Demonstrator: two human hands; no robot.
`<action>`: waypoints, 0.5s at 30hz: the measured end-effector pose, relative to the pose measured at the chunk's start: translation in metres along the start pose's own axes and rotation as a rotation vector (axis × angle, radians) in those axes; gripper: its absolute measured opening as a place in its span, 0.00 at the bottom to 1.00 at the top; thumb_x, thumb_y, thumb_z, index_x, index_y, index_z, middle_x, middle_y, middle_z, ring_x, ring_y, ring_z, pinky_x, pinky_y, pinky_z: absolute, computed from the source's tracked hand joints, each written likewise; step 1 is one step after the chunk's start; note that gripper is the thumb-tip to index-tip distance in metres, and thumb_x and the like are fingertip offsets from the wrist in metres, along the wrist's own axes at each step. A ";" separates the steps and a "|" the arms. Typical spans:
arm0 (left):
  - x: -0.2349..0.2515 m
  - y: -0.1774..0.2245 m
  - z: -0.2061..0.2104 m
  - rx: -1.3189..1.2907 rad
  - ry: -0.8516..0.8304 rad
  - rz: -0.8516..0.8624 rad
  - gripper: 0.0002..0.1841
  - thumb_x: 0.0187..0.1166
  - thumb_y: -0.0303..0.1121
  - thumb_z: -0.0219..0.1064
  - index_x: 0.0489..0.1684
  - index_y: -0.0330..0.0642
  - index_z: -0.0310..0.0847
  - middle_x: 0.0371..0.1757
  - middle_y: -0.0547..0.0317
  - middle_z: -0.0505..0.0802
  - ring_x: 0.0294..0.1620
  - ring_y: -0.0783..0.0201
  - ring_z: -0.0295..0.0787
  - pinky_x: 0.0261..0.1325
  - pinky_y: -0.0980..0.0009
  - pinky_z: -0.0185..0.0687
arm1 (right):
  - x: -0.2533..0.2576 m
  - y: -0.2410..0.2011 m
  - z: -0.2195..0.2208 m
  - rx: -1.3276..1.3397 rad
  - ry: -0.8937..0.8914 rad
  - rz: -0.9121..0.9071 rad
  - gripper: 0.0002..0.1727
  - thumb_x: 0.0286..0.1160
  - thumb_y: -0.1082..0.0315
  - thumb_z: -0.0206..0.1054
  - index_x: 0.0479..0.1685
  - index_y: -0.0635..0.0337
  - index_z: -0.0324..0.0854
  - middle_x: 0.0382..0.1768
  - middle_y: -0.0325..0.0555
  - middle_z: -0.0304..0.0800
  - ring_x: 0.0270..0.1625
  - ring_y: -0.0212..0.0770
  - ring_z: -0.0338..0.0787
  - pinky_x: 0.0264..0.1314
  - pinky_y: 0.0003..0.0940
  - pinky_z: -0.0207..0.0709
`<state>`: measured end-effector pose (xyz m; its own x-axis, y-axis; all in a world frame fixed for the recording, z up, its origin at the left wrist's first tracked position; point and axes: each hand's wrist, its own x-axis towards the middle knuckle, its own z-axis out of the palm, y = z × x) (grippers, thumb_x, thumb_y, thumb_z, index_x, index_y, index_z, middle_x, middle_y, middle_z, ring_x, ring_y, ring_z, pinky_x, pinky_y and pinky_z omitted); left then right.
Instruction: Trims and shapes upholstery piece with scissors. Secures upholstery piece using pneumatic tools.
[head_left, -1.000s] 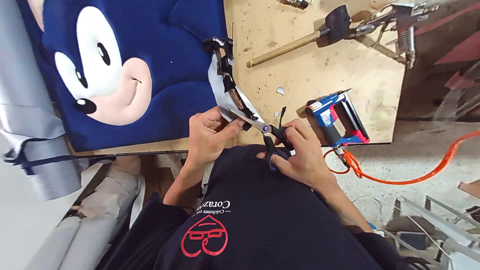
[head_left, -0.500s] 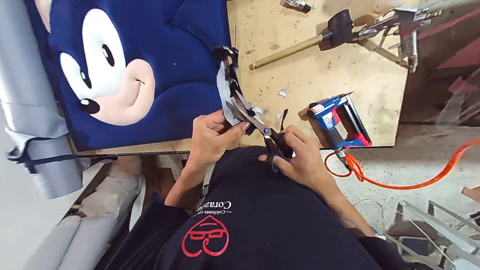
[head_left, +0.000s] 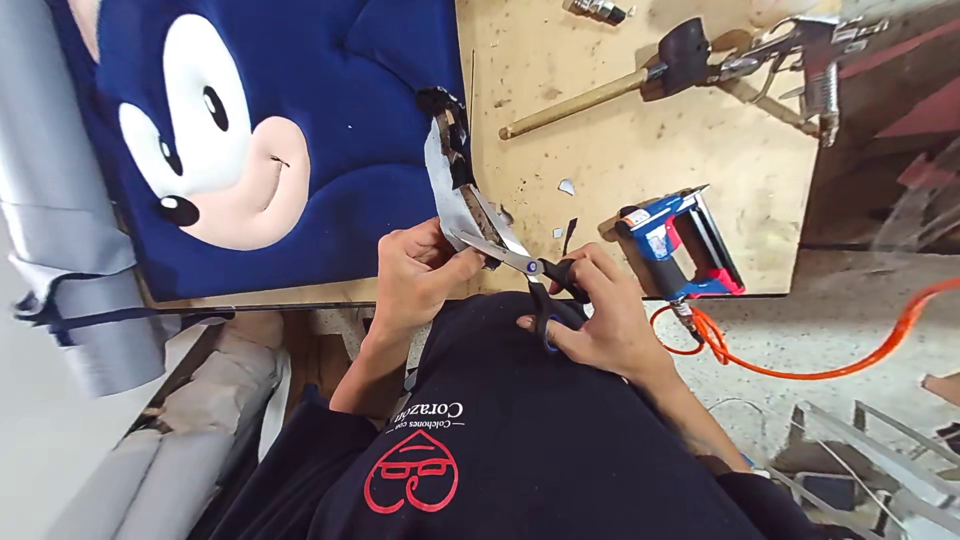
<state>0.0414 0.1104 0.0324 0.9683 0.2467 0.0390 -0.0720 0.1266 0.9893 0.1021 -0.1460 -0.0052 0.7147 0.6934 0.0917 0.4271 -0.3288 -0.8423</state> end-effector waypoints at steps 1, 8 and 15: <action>0.000 0.000 0.000 0.006 -0.003 0.006 0.12 0.70 0.19 0.75 0.49 0.27 0.87 0.44 0.43 0.96 0.45 0.54 0.97 0.51 0.55 0.96 | 0.000 0.001 0.001 0.011 0.001 -0.006 0.30 0.67 0.38 0.76 0.39 0.60 0.80 0.43 0.49 0.80 0.41 0.38 0.81 0.39 0.33 0.76; 0.001 -0.002 -0.001 -0.015 -0.049 0.033 0.12 0.73 0.19 0.73 0.53 0.25 0.86 0.47 0.40 0.96 0.47 0.50 0.97 0.52 0.51 0.96 | 0.000 0.003 0.005 0.075 -0.013 -0.030 0.25 0.77 0.46 0.72 0.36 0.62 0.79 0.40 0.48 0.80 0.38 0.34 0.80 0.39 0.29 0.75; 0.002 -0.007 0.005 -0.004 -0.018 0.060 0.15 0.72 0.18 0.73 0.56 0.26 0.84 0.48 0.43 0.96 0.49 0.54 0.97 0.54 0.56 0.95 | 0.001 -0.002 0.007 0.020 0.049 0.006 0.30 0.66 0.39 0.77 0.40 0.61 0.79 0.48 0.51 0.83 0.44 0.38 0.84 0.42 0.34 0.79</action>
<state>0.0445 0.1051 0.0265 0.9664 0.2364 0.1012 -0.1315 0.1159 0.9845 0.0986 -0.1401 -0.0075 0.7436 0.6592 0.1116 0.4116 -0.3198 -0.8534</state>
